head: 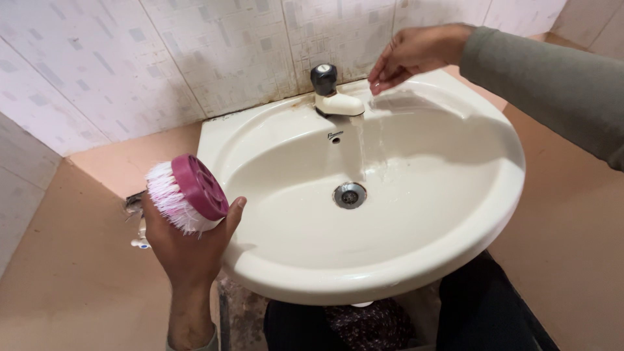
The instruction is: The person washes their hands under running water from a sink faucet. They then use a pink scrubbing brush to clean the sink basin, the faucet, and the surrounding tiled wall area. The person scrubs the surfaces repeatedly with the brush.
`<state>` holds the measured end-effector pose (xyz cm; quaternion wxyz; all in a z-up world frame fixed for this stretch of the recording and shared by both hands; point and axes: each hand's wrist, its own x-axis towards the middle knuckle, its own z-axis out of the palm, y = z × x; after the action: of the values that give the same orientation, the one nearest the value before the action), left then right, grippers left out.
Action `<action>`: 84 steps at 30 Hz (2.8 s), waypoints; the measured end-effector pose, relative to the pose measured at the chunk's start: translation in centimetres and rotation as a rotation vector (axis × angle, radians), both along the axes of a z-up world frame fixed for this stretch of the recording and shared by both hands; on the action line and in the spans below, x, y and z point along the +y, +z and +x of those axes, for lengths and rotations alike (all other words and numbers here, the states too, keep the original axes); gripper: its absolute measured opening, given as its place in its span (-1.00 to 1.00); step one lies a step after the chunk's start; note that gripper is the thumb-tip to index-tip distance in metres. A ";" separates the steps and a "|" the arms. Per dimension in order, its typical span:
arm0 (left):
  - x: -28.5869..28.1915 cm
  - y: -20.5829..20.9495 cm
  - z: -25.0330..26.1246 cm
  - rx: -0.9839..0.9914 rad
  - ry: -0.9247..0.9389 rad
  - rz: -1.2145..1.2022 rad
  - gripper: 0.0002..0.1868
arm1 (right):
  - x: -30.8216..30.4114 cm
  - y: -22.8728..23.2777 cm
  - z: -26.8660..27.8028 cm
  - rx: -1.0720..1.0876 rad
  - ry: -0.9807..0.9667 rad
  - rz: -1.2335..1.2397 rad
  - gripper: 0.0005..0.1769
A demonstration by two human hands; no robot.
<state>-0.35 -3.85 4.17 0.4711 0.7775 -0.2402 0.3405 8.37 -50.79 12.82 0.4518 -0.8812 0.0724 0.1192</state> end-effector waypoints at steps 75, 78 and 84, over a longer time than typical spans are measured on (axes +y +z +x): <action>-0.1 4.1 5.4 -0.054 -0.088 0.096 -0.17 | 18.3 -8.0 -1.0 0.019 0.079 0.605 -0.71; -0.2 4.5 4.8 -0.052 -0.073 0.099 -0.18 | 19.1 -3.4 2.7 -0.134 0.061 0.446 -0.68; 0.1 4.9 4.1 -0.069 -0.060 0.133 -0.19 | 18.1 0.5 3.8 -0.218 0.153 0.135 -0.63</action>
<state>3.76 -3.73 9.10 0.4198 0.7875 -0.3014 0.3360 12.15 -32.68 13.29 0.5047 -0.8595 -0.0527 0.0615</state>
